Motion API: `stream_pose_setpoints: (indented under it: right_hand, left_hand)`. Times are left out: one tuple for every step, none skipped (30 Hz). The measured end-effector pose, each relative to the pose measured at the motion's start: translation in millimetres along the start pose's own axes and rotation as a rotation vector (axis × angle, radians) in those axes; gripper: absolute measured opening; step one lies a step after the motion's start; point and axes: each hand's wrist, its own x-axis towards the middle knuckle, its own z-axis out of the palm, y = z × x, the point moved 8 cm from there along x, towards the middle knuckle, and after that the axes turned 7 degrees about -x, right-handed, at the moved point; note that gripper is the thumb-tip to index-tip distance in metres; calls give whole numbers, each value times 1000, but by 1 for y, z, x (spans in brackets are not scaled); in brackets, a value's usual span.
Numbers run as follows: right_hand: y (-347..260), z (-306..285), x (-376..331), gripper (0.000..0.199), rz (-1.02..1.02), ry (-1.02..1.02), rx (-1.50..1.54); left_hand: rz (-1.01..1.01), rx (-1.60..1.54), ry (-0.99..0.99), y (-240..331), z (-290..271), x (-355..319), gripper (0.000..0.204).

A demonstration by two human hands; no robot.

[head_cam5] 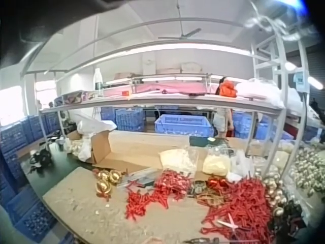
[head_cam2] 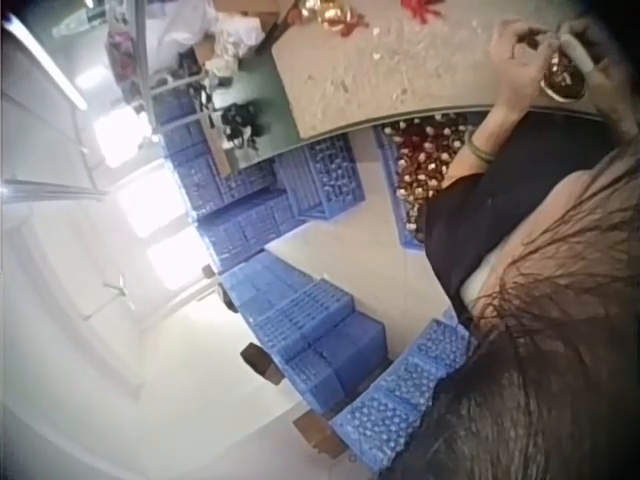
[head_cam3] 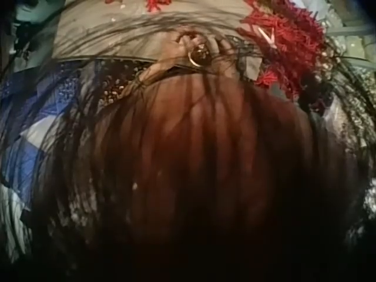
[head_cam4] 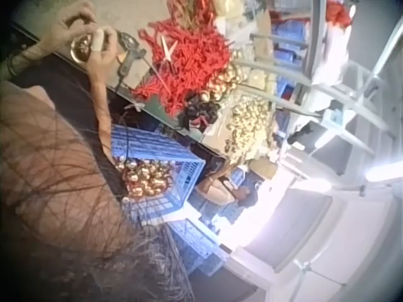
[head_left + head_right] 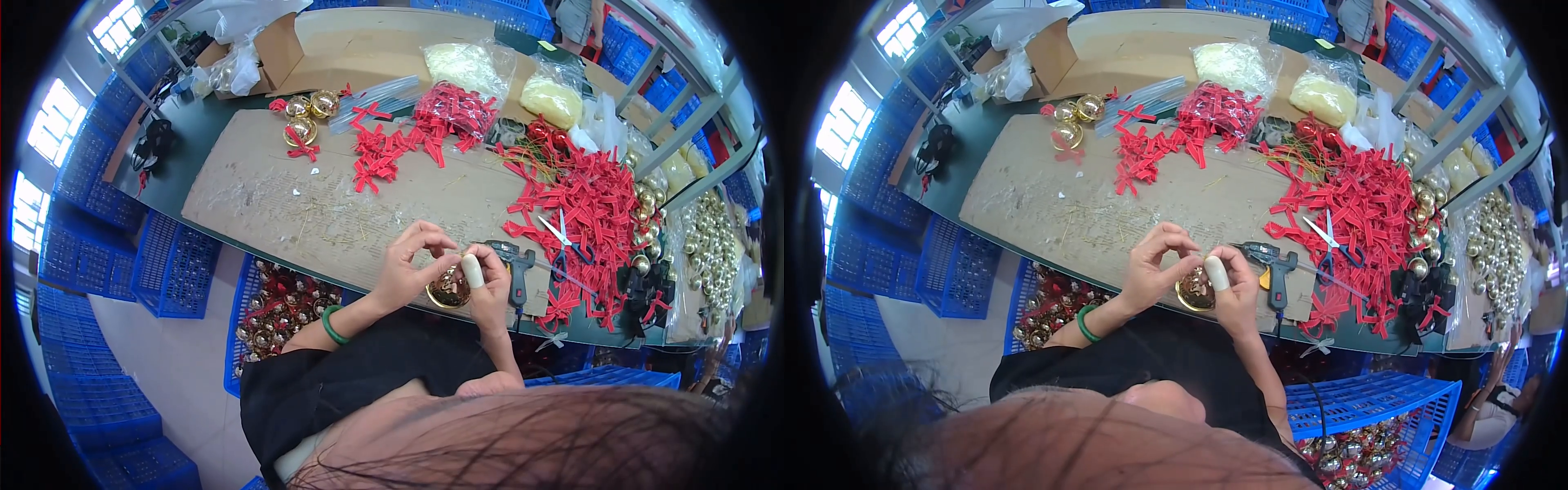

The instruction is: Decorating gold ornaments with red ribbons using a glue gun.

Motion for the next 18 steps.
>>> stream_pose_setpoints:
  right_hand:
    - [-1, -1, 0, 15, -8, 10, 2]
    - [-1, -1, 0, 15, -9, 10, 2]
    - [-1, -1, -1, 15, -1, 17, 1]
    - [0, -2, -1, 15, 7, 24, 0]
    - [0, -1, -1, 15, 6, 24, -1]
    - [-1, -1, 0, 15, -3, 21, 1]
    - [-1, 0, 0, 15, -13, 18, 2]
    - [-2, 0, 0, 15, -14, 17, 2]
    - [-4, 1, -1, 14, -25, 14, 2]
    - [-6, 2, -1, 14, -35, 13, 2]
    - [-6, 1, -1, 14, -37, 14, 2]
    - [-6, 2, -1, 14, -30, 8, 3]
    - [-5, 2, -2, 14, -23, 3, 5]
    - [-5, 3, -2, 14, -24, 1, 5]
    - [-6, 3, -2, 13, -28, -2, 3]
    - [-7, 4, -2, 13, -32, -5, 2]
    - [-6, 4, -2, 13, -33, -4, 2]
    - [-5, 3, -2, 14, -19, -3, 10]
  left_hand:
    - [2, 1, -1, 0, -1, -1, 14]
    - [66, 71, -12, 5, -1, -2, 13]
    - [130, 140, -22, 10, -1, -4, 13]
    - [131, 141, -22, 8, -2, -4, 13]
    - [144, 157, -36, 7, -2, -4, 13]
    - [158, 174, -49, 7, -1, -4, 14]
    - [159, 175, -49, 8, -1, -5, 14]
    - [92, 112, -52, 3, -2, -5, 16]
    - [24, 49, -56, -1, -2, -5, 19]
    - [26, 49, -57, -1, -2, -4, 19]
    - [-6, 9, -66, -4, -2, -3, 18]
    - [-38, -31, -72, -8, -2, -3, 18]
    - [-36, -31, -71, -9, -2, -3, 18]
    - [-63, -95, -74, -12, -2, -3, 16]
    - [-91, -160, -79, -14, 0, -3, 14]
    - [-90, -160, -80, -12, 1, -3, 14]
    - [-167, -297, -84, -13, 4, -3, 12]
    - [-243, -435, -88, -16, 7, -3, 11]
